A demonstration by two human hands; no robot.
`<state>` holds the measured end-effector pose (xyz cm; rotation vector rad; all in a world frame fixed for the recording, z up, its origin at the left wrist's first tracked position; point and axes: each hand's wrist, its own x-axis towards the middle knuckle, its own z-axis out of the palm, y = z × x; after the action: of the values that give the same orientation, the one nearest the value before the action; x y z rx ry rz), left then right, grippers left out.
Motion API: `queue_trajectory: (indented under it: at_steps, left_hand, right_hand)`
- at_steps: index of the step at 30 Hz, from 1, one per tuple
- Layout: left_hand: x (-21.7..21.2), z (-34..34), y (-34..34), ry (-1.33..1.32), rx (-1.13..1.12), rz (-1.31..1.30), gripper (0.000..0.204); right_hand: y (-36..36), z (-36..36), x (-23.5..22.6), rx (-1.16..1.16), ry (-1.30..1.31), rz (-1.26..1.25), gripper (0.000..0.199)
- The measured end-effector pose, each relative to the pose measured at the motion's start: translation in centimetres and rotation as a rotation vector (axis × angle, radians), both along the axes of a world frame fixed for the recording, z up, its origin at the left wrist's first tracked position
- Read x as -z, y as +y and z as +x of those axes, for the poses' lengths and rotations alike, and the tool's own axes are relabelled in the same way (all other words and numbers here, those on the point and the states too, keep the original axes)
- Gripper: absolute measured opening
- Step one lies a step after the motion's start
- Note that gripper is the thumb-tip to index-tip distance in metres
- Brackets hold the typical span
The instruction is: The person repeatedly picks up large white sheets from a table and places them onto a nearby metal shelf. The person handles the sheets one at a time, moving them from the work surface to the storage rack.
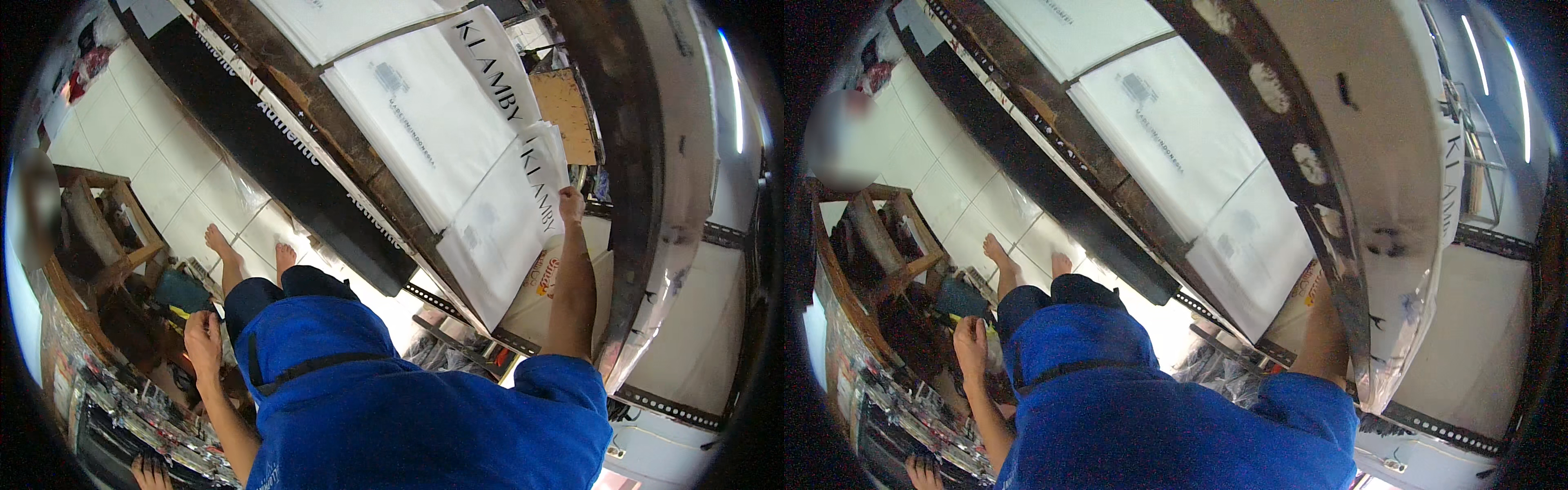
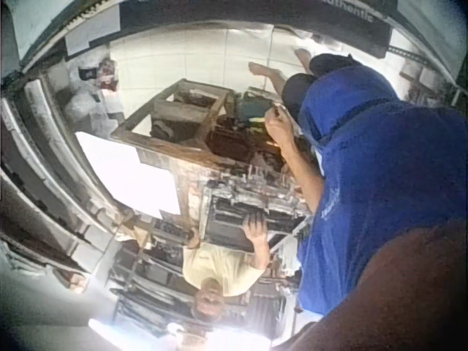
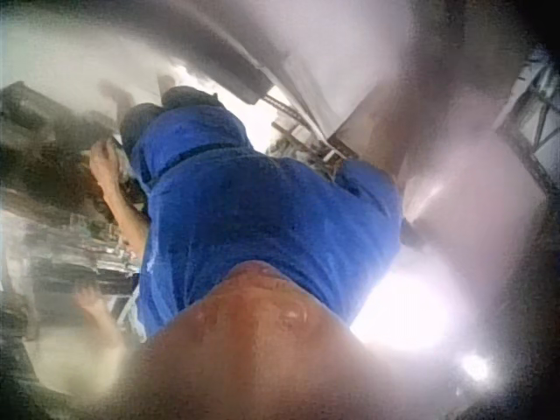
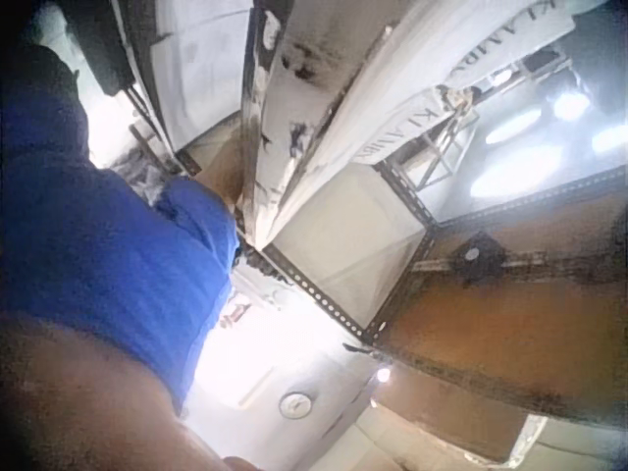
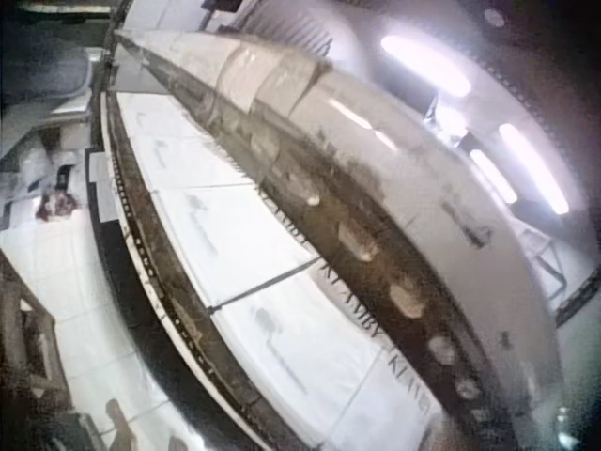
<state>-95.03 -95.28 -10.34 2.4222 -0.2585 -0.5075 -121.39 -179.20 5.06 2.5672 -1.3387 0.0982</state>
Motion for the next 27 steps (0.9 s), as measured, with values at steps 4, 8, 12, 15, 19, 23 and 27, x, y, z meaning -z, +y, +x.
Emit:
queue_trajectory:
  at_steps: [4,8,12,15,19,23,27]
  left_hand:
    - [0.3,-1.9,0.3,0.083,-0.056,0.076,0.016]
    - [0.2,-2.3,0.4,0.035,-0.049,0.030,0.016]
    - [-0.2,-2.4,0.3,0.059,-0.086,0.065,0.015]
    - [-1.1,-1.9,-0.3,0.006,-0.059,0.065,0.014]
    - [-1.9,-1.3,-0.5,-0.027,-0.052,0.096,0.011]
    - [-0.7,0.4,1.1,-0.089,-0.072,0.095,0.013]
    - [-3.5,3.3,0.2,-0.195,-0.105,0.022,0.014]
  right_hand:
    - [-1.0,1.4,-0.9,0.210,-0.111,-0.002,0.014]
    - [-2.3,1.9,-1.8,0.184,-0.057,-0.021,0.013]
    - [-1.6,2.5,-1.7,0.090,-0.022,-0.089,0.010]
    - [-1.5,2.6,-0.7,0.124,-0.071,-0.046,0.012]
    - [-5.8,-0.2,2.0,0.004,-0.144,-0.014,0.009]
    - [-8.9,-1.1,1.4,-0.138,-0.320,0.081,0.013]
    - [-2.5,6.1,2.8,-0.258,-0.480,0.218,0.017]
